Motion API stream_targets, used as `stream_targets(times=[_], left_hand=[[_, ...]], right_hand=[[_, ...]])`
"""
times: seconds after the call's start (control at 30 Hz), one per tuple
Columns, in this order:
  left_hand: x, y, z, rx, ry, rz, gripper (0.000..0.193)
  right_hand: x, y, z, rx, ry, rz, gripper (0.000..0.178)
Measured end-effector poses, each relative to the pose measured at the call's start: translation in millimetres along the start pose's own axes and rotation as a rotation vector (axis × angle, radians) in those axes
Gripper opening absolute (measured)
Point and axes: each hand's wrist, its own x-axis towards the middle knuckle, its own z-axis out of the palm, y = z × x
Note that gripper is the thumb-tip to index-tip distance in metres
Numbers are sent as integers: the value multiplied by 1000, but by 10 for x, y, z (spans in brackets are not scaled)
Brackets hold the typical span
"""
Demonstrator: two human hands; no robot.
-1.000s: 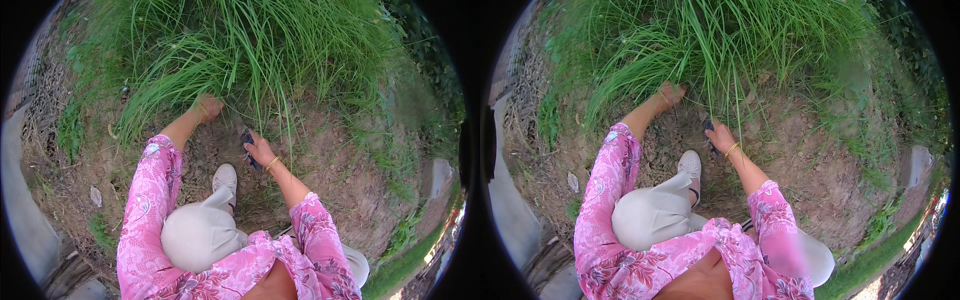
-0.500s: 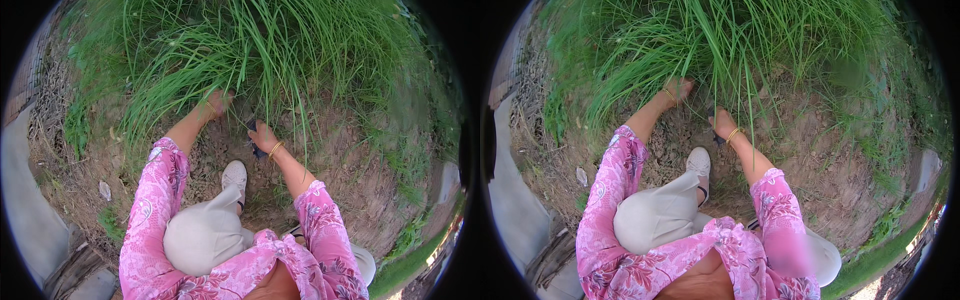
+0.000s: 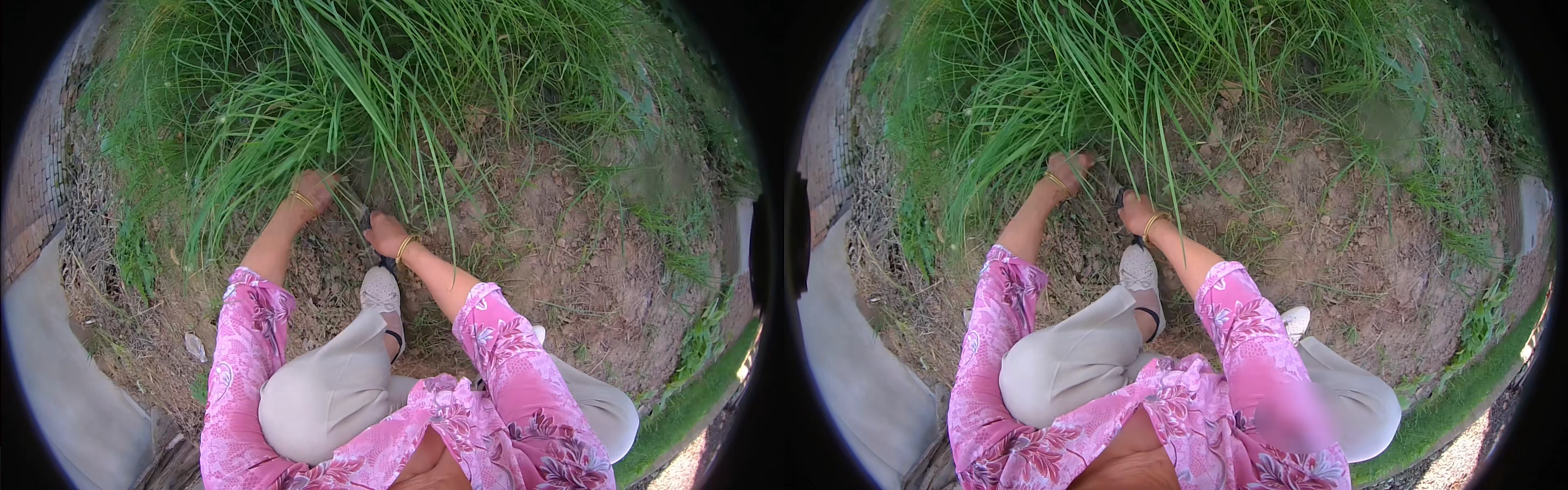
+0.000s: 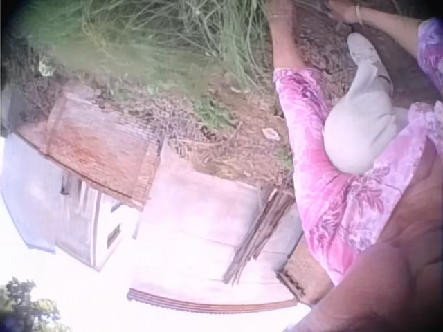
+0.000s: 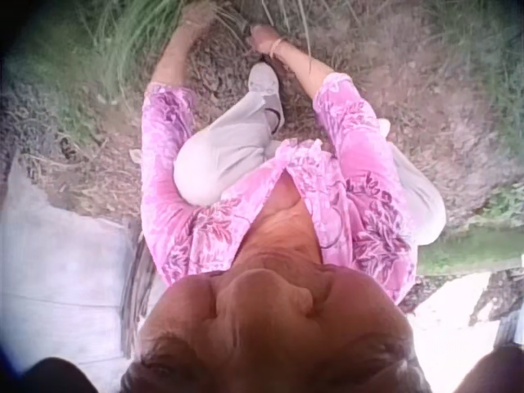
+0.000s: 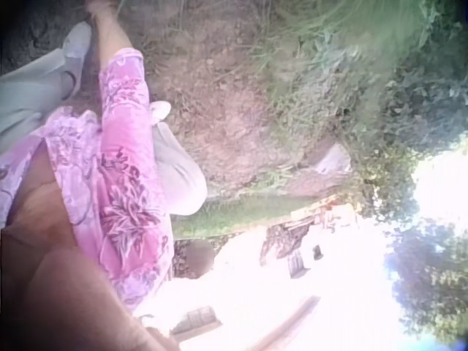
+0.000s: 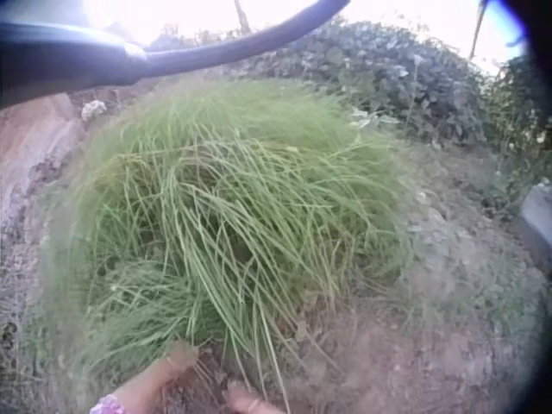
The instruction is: The person uses a handheld knife to cut grass in a garden area. They gather bunches of grass with one hand and slice them near the base with the other, repeating this process across the patch of vegetation.
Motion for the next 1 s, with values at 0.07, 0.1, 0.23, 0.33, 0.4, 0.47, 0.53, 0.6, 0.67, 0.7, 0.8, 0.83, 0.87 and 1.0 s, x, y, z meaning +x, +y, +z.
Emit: stream_targets(times=[0.07, 0.1, 0.23, 0.33, 0.4, 0.47, 0.53, 0.6, 0.67, 0.7, 0.8, 0.83, 0.87, 1.0], left_hand=[[-90, -62, 111, 86, -138, -32, 21], [-182, -8, 147, 223, -139, 48, 23], [-79, 456, 25, 98, 73, 195, 19], [163, 716, -400, 264, 146, 446, 16], [410, 729, -626, 389, 243, 653, 12], [675, 713, -663, 467, 264, 738, 11], [914, 655, -674, 527, 240, 755, 10], [1150, 680, -660, 557, 179, 731, 9], [1311, 702, -583, 360, 346, 858, 8], [1401, 748, -568, 289, 337, 914, 8], [1559, 822, -509, 574, 547, 932, 8], [1712, 709, -263, 776, 753, 783, 8], [1860, 731, -175, 812, 817, 678, 9], [1921, 554, -553, 608, 546, 343, 15]], right_hand=[[-24, 219, -104, -30, 27, -48, 33], [-145, 190, -213, 2, -50, 24, 34], [-611, 354, -510, -8, 22, 26, 33], [-788, 470, -788, -38, 129, 38, 31], [-829, 407, -1050, -87, 169, 59, 31], [-749, 470, -1188, -250, 234, 93, 28], [-705, 319, -1424, -312, 278, 181, 26], [-591, 391, -1714, -299, 419, 189, 24], [-425, 615, -2028, -316, 664, 39, 26], [-325, 661, -2166, -287, 722, 38, 27], [-219, 503, -2261, -64, 720, 60, 28], [-113, 481, -2190, 23, 700, -48, 30], [-86, 568, -2166, 95, 685, -116, 31], [-260, 477, -2027, 227, 689, 57, 28]])
